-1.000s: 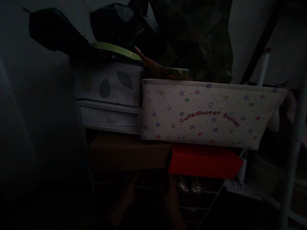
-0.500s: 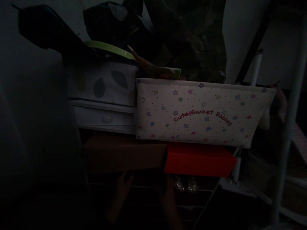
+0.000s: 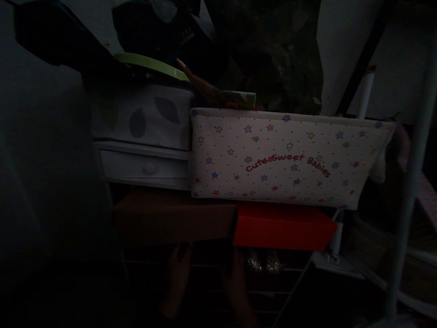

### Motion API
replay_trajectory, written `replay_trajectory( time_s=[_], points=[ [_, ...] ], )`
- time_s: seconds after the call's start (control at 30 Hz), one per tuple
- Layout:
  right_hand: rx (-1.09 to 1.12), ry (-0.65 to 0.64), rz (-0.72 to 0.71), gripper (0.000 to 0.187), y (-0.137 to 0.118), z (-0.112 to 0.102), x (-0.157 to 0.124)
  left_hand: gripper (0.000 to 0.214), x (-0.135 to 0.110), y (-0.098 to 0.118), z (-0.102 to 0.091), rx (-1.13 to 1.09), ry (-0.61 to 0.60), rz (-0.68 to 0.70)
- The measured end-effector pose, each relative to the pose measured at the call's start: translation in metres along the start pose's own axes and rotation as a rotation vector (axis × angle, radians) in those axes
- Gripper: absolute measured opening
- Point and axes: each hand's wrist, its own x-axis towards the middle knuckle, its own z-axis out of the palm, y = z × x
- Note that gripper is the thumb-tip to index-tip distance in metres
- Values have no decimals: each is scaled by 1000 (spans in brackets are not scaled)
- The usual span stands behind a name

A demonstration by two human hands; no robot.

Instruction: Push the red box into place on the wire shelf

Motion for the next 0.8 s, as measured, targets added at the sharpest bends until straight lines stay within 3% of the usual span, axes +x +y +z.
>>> replay_trajectory(
  time_s=[0.37,0.8],
  points=[
    [57,-33,-16,61,6,5,-3,59,-13,2,22,1,-23,33],
    [104,-13,-57,65,3,7,-3,65,-21,-9,39,236,-197,163]
  ],
)
